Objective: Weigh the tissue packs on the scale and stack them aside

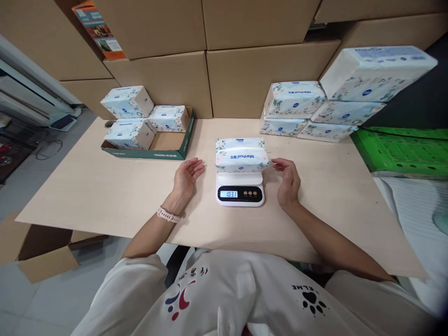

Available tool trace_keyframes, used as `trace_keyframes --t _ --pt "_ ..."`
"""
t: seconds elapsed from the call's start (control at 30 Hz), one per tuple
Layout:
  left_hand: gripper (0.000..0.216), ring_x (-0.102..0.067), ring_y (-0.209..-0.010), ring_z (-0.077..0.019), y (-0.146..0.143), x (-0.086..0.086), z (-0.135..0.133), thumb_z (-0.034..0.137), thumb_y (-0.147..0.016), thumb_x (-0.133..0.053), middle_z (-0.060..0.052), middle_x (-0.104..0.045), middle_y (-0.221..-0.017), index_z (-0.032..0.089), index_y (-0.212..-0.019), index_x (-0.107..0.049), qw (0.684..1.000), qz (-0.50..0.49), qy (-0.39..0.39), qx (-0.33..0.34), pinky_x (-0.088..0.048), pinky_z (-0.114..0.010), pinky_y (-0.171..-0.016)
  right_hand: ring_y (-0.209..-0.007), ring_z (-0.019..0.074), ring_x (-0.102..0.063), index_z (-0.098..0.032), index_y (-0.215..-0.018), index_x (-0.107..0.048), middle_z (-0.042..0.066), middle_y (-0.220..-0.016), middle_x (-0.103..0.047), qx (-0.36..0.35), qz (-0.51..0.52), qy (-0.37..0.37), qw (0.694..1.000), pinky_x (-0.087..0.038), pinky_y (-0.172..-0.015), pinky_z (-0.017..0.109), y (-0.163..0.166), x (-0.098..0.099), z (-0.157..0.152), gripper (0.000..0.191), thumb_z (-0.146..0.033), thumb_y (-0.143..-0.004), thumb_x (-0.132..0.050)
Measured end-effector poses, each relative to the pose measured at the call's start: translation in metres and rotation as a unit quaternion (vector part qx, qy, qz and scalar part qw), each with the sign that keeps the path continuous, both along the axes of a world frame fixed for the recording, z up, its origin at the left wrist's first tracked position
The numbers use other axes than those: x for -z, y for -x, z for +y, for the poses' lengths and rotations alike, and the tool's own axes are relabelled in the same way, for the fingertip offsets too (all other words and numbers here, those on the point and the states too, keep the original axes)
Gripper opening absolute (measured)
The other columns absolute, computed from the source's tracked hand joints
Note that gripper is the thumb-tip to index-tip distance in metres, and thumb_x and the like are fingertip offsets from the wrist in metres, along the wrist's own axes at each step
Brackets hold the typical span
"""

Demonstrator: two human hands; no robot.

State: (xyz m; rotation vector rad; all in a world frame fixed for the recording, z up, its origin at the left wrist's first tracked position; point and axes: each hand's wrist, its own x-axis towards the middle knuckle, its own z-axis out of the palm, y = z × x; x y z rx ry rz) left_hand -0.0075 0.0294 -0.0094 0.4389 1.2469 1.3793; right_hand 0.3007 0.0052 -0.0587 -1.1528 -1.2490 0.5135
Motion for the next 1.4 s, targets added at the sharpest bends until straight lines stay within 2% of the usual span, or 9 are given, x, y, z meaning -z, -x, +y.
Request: trace_keyframes --t 0.33,1.4 --pt "0.023 -0.072 -0.086 -0.0185 0.0037 0.0052 0.0003 0.032 -0.082 -0.065 -0.011 -0.078 -0.101 0.015 -0.095 -0.073 1.000 0.016 -0.018 0.018 -0.057 -0.038 -0.103 -0.099 0.0239 -0.071 -0.024 -0.108 -0.075 0.009 -0.112 -0.076 0.008 0.001 0.024 1.000 -0.060 -0.095 0.046 0.0048 -0.0094 -0.0028 0.058 -0.071 -0.105 -0.040" --pt "0.018 -0.072 -0.084 -0.0173 0.0023 0.0060 0.0014 0.027 -0.084 -0.064 -0.010 -0.079 -0.097 0.015 -0.091 -0.074 1.000 0.005 -0.005 0.004 -0.059 -0.036 -0.100 -0.096 0.0231 -0.072 -0.024 -0.108 -0.075 0.008 -0.110 -0.077 0.014 -0.003 0.014 1.000 -0.059 -0.092 0.045 0.0035 -0.0069 -0.0023 0.056 -0.068 -0.107 -0.041"
